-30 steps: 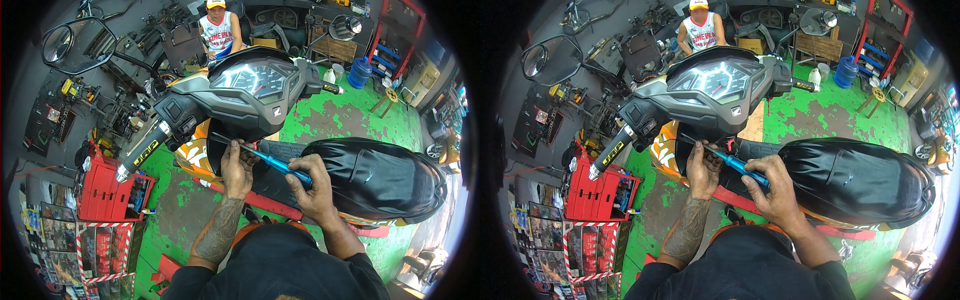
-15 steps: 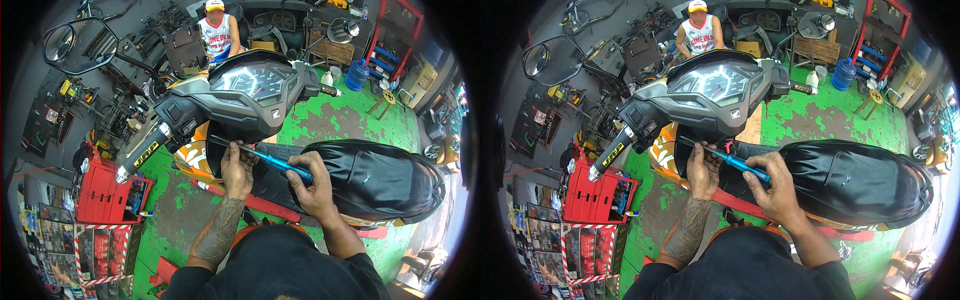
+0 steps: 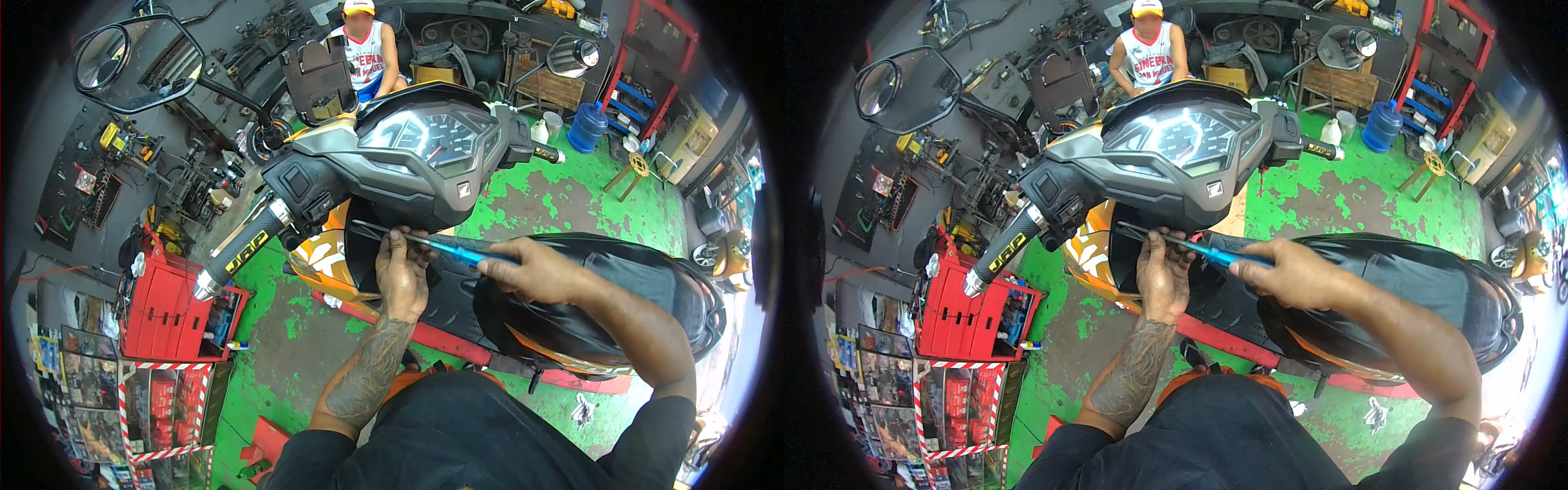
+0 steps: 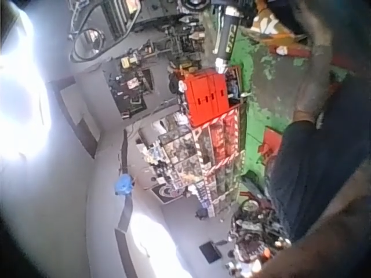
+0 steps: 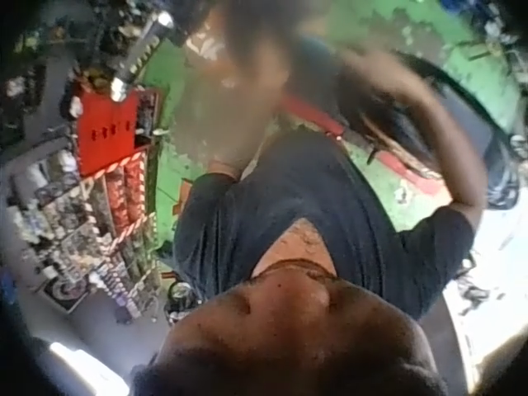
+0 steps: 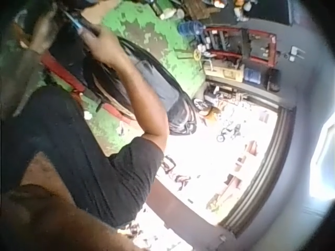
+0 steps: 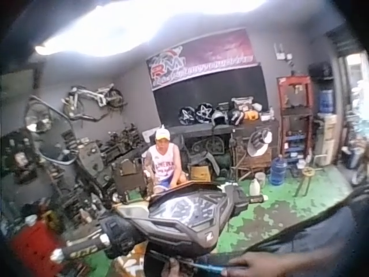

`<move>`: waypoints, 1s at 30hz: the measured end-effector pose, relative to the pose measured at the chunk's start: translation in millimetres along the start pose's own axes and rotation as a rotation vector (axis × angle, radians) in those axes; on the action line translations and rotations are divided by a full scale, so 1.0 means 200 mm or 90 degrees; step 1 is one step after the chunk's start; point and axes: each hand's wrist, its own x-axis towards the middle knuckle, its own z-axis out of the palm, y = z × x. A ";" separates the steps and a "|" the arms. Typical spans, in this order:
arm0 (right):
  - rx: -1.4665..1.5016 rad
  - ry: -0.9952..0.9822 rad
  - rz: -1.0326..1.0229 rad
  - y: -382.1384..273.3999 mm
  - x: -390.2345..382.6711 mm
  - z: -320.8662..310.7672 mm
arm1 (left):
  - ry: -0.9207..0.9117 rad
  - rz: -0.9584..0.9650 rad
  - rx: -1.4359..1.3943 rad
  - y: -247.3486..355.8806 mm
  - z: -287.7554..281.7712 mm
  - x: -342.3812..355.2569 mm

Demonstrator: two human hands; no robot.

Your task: The recorder is using a screwdriver to remove screws and disassemble the front fairing panels of a Honda Click motorcycle.

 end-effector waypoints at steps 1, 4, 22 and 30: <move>-0.310 0.121 -0.154 0.03 -0.01 0.03 | 0.010 -0.001 -0.004 0.00 0.00 0.00; -0.641 0.247 -0.313 0.06 -0.02 0.06 | 0.008 -0.013 -0.016 -0.01 -0.03 -0.01; -0.674 0.515 -0.546 0.16 0.06 0.19 | -0.079 -0.107 0.090 -0.03 -0.05 -0.05; 0.462 0.011 0.020 0.09 -0.08 0.03 | -0.122 -0.084 0.064 0.03 -0.04 0.00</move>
